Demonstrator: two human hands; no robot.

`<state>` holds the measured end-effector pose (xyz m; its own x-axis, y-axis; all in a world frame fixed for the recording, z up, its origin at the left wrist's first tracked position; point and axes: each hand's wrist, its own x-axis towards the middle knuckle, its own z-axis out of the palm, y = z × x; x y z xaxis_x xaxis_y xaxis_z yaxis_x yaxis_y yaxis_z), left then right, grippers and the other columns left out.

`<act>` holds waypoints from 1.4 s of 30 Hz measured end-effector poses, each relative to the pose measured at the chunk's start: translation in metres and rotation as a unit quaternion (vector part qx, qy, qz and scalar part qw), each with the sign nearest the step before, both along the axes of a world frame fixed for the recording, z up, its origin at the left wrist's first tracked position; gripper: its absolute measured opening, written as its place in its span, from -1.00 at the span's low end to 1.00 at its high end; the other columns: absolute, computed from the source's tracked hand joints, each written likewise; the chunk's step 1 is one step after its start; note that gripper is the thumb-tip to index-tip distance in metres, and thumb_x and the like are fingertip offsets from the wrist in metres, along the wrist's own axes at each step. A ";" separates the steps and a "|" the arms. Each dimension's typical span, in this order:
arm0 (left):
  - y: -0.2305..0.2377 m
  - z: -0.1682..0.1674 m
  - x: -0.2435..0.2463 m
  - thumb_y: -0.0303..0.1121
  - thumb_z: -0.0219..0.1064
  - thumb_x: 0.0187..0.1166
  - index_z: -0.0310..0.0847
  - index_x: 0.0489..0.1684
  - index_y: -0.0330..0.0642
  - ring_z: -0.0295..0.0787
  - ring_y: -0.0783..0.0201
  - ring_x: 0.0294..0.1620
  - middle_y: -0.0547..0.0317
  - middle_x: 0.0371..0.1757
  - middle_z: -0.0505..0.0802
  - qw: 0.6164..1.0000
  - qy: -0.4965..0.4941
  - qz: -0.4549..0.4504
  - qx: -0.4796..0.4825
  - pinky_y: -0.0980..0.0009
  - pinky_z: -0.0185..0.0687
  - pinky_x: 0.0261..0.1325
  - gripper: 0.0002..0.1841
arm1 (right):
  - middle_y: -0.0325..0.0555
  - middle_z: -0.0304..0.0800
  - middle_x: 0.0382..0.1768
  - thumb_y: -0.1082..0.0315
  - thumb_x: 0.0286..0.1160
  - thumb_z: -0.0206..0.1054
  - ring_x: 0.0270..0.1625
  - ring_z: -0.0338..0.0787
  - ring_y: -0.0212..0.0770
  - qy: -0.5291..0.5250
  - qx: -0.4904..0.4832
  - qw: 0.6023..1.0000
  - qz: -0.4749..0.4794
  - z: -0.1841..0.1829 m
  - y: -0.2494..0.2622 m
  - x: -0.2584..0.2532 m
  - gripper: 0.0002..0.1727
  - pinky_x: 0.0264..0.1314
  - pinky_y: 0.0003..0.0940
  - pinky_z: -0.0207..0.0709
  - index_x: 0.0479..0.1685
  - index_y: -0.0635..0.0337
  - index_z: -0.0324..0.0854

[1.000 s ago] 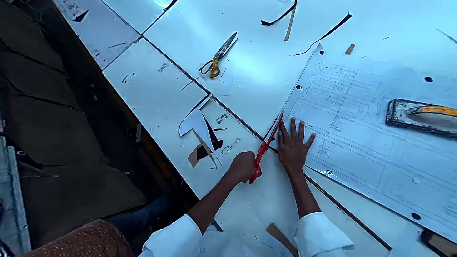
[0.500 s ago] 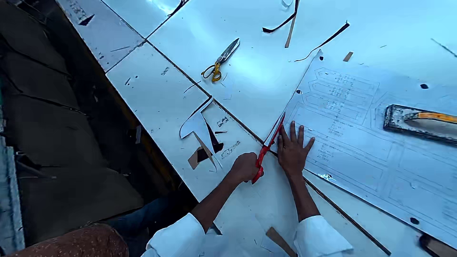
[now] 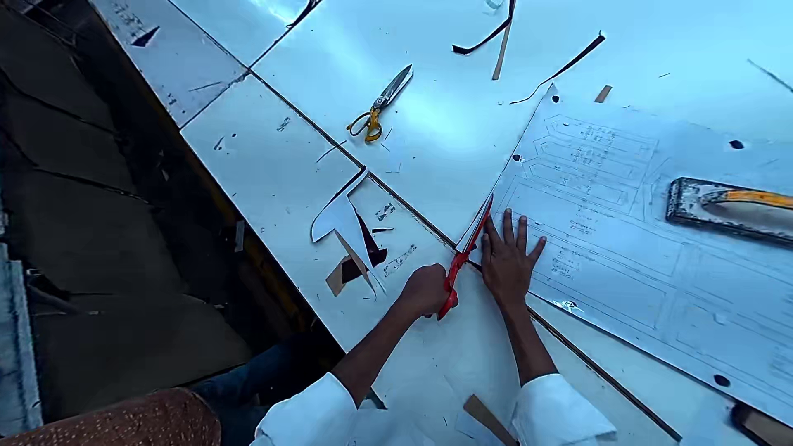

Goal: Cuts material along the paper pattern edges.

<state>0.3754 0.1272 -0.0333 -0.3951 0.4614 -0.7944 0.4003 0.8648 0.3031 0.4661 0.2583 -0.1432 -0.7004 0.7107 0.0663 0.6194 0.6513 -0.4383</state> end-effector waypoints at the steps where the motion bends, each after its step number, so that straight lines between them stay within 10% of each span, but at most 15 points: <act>1: 0.002 0.001 -0.002 -0.27 0.51 0.54 0.70 -0.18 -0.40 0.78 -0.07 -0.30 -0.18 -0.30 0.80 1.000 -0.004 -0.004 -0.001 -0.07 0.69 -0.13 -0.71 | -0.21 0.08 0.89 -0.01 0.89 -0.24 0.94 -0.12 0.16 0.007 0.004 1.000 -0.001 -0.001 0.001 0.000 -0.44 0.73 0.64 -0.55 0.82 -0.48 0.26; 20: 0.010 -0.005 -0.010 -0.28 0.50 0.53 0.70 -0.13 -0.40 0.81 -0.07 -0.18 -0.18 -0.22 0.82 1.000 0.003 -0.021 -0.006 -0.08 0.71 -0.01 -0.71 | -0.25 0.03 0.91 -0.03 0.89 -0.25 0.94 -0.14 0.14 -0.001 0.005 1.000 -0.002 -0.003 -0.001 0.000 -0.43 0.75 0.62 -0.56 0.84 -0.46 0.22; 29: 0.006 0.005 -0.005 -0.33 0.53 0.52 0.68 -0.23 -0.39 0.74 0.00 -0.45 -0.14 -0.41 0.78 1.000 -0.009 0.022 0.020 0.03 0.68 -0.28 -0.75 | -0.27 -0.03 0.92 0.00 0.92 -0.26 0.95 -0.20 0.11 0.019 -0.001 1.000 0.010 -0.002 -0.004 0.004 -0.42 0.74 0.64 -0.54 0.88 -0.39 0.16; 42: 0.019 -0.005 -0.017 -0.21 0.50 0.53 0.71 -0.19 -0.42 0.80 -0.09 -0.21 -0.20 -0.25 0.82 0.999 -0.016 -0.029 0.010 -0.12 0.69 -0.04 -0.66 | -0.27 0.02 0.91 0.01 0.91 -0.23 0.95 -0.15 0.12 0.006 0.013 1.000 0.005 -0.004 -0.002 0.002 -0.43 0.74 0.64 -0.52 0.85 -0.35 0.23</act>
